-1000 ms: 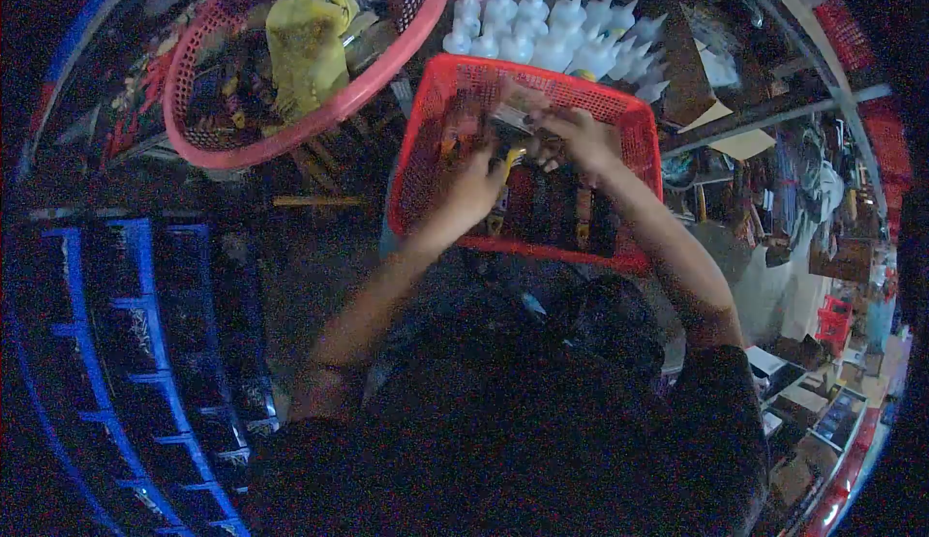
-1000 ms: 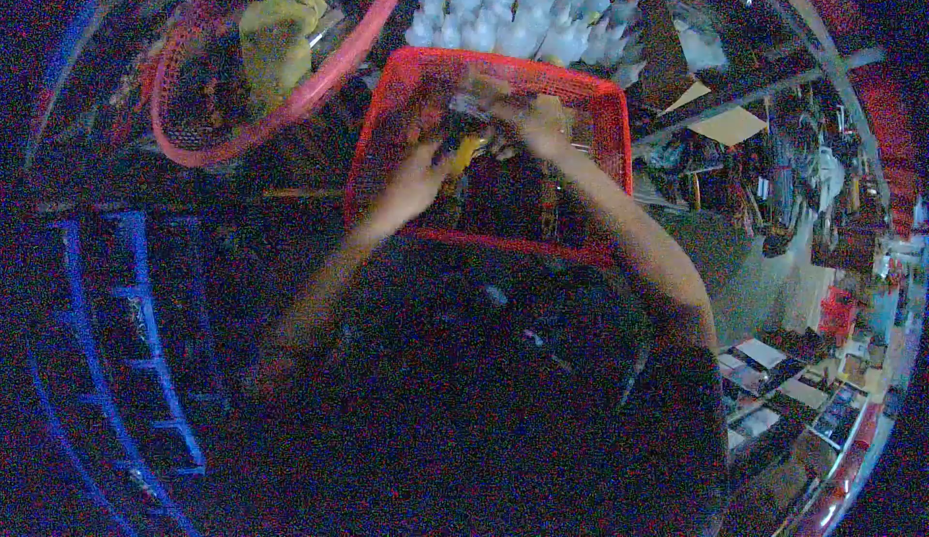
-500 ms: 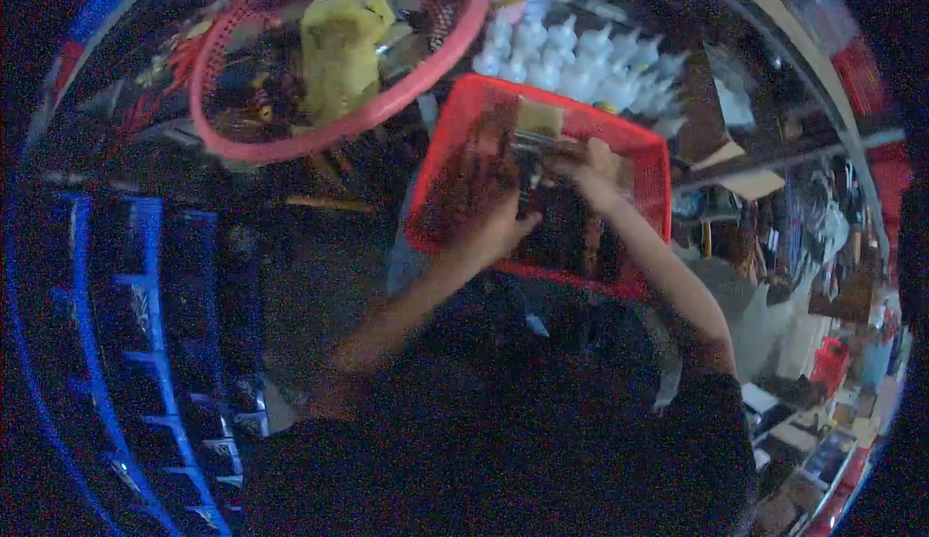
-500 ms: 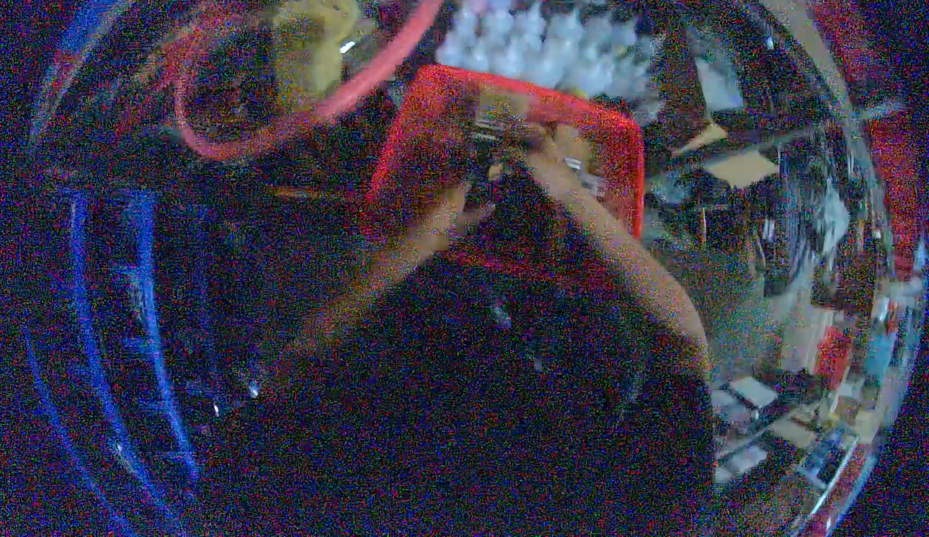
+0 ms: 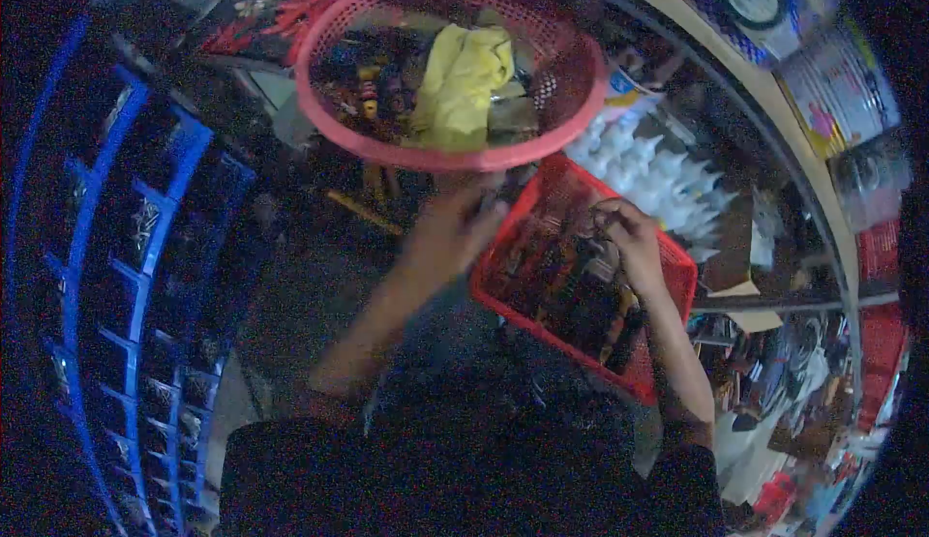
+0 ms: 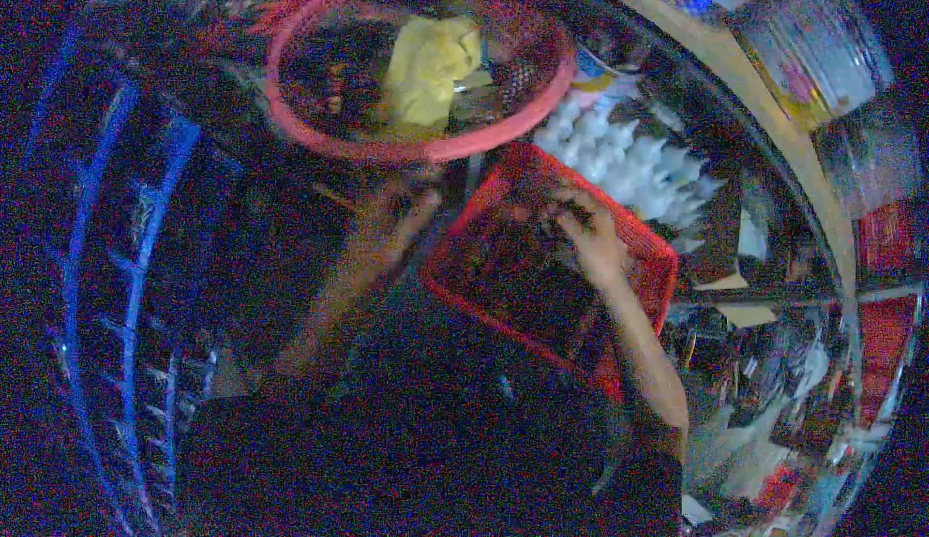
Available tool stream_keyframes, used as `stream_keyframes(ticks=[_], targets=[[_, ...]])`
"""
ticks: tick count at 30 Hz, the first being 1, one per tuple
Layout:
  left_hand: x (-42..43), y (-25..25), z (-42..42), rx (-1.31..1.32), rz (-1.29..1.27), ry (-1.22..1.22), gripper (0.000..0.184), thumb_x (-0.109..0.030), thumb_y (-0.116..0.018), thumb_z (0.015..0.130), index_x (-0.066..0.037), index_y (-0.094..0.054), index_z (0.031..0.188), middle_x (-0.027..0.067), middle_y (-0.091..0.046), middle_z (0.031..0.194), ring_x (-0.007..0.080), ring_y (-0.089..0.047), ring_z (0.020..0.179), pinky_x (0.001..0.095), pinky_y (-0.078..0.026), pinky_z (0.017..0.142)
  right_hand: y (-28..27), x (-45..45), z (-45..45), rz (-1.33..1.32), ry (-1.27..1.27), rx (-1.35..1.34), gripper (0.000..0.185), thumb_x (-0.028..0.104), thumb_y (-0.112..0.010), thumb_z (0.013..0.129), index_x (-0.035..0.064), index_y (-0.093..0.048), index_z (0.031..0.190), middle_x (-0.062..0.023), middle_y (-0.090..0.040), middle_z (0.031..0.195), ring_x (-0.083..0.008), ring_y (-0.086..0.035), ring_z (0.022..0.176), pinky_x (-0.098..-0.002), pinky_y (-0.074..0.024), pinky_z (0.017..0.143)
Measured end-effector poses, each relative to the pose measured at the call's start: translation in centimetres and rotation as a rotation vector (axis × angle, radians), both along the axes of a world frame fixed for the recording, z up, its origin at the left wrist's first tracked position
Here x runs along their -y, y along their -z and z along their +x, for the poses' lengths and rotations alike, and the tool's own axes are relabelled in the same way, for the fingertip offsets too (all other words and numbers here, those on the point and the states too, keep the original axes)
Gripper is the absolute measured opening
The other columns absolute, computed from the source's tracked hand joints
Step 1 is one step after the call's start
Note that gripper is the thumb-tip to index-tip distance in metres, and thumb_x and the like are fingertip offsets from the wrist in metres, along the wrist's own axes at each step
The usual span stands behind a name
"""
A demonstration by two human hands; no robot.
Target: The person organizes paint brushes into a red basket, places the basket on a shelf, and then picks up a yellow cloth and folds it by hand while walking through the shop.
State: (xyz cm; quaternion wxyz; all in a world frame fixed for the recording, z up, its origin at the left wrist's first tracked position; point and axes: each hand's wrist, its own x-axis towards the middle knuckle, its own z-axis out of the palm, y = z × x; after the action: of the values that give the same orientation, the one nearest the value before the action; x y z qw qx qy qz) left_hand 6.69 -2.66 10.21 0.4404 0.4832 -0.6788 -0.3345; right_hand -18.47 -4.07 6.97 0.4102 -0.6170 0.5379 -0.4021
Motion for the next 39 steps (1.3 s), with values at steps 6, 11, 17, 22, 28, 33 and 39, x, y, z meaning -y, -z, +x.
stream_keyframes(ticks=[6, 11, 17, 22, 28, 33, 39], targets=[[7.0, 1.0, 9.7, 0.152, -0.3, -0.302, 0.022, -0.015, -0.05, 0.073, 0.0, -0.051, 0.088, 0.0172, -0.054, 0.082, 0.0287, -0.053, 0.077, 0.0343, -0.041, 0.067, -3.3, 2.4, 7.1, -0.147, -0.158, -0.096, 0.016, 0.002, -0.045, 0.071, -0.0005, -0.05, 0.085, -0.0024, -0.051, 0.078, -0.0086, -0.046, 0.076, -0.0205, -0.0357, 0.069], [16.8, 3.5, 12.5, 0.803, -0.239, -0.251, 0.024, -0.02, -0.046, 0.073, 0.0, -0.053, 0.086, 0.0194, -0.054, 0.074, 0.0307, -0.054, 0.072, 0.0393, -0.042, 0.065, -3.9, 4.6, 13.0, -0.489, -0.15, -0.554, 0.021, 0.01, -0.053, 0.069, -0.0002, -0.051, 0.087, -0.0159, -0.052, 0.084, -0.0296, -0.049, 0.083, -0.0329, -0.0377, 0.074], [22.5, 5.3, 12.3, 0.844, 0.144, -0.107, 0.025, -0.018, -0.041, 0.075, 0.0, -0.051, 0.089, 0.0194, -0.054, 0.077, 0.032, -0.053, 0.072, 0.0401, -0.042, 0.064, -2.6, 5.9, 15.1, -0.531, -0.273, -0.55, 0.021, 0.008, -0.053, 0.068, 0.0012, -0.051, 0.088, -0.0162, -0.052, 0.085, -0.0307, -0.049, 0.082, -0.0336, -0.0382, 0.072], [22.7, 5.6, 11.4, 0.873, 0.11, -0.102, 0.026, -0.018, -0.04, 0.075, 0.0, -0.049, 0.092, 0.0195, -0.052, 0.081, 0.0321, -0.052, 0.075, 0.0398, -0.04, 0.067, -5.7, 2.8, 10.5, -0.368, -0.279, -0.381, 0.021, 0.005, -0.05, 0.068, 0.0012, -0.051, 0.089, -0.0104, -0.053, 0.086, -0.021, -0.051, 0.08, -0.029, -0.0379, 0.072], [22.5, 5.6, 11.2, 0.841, 0.053, -0.134, 0.028, -0.017, -0.04, 0.076, 0.0, -0.047, 0.096, 0.0196, -0.051, 0.086, 0.0323, -0.05, 0.08, 0.0394, -0.039, 0.07, -9.3, 0.8, 0.3, -0.296, 0.173, -0.172, 0.016, 0.007, -0.046, 0.076, -0.0033, -0.051, 0.087, -0.0094, -0.055, 0.084, -0.0149, -0.051, 0.082, -0.0247, -0.0379, 0.076], [19.7, 2.5, 11.5, 0.722, -0.06, -0.176, 0.029, -0.017, -0.039, 0.076, 0.0, -0.044, 0.099, 0.0196, -0.05, 0.09, 0.0324, -0.048, 0.084, 0.0391, -0.037, 0.073, -10.2, -1.8, 0.2, -0.207, 0.191, -0.122, 0.014, 0.004, -0.046, 0.074, -0.0009, -0.053, 0.084, -0.0072, -0.056, 0.081, -0.013, -0.052, 0.077, -0.0238, -0.0382, 0.073], [7.3, -4.6, 9.9, 0.647, -0.182, -0.167, 0.032, -0.016, -0.038, 0.077, 0.0, -0.042, 0.103, 0.0197, -0.048, 0.095, 0.0326, -0.046, 0.088, 0.0387, -0.036, 0.076, -8.8, -5.2, 0.3, -0.17, 0.176, -0.075, 0.012, 0.003, -0.046, 0.072, -0.0015, -0.052, 0.082, -0.0056, -0.053, 0.08, -0.0118, -0.048, 0.078, -0.0238, -0.037, 0.073]])
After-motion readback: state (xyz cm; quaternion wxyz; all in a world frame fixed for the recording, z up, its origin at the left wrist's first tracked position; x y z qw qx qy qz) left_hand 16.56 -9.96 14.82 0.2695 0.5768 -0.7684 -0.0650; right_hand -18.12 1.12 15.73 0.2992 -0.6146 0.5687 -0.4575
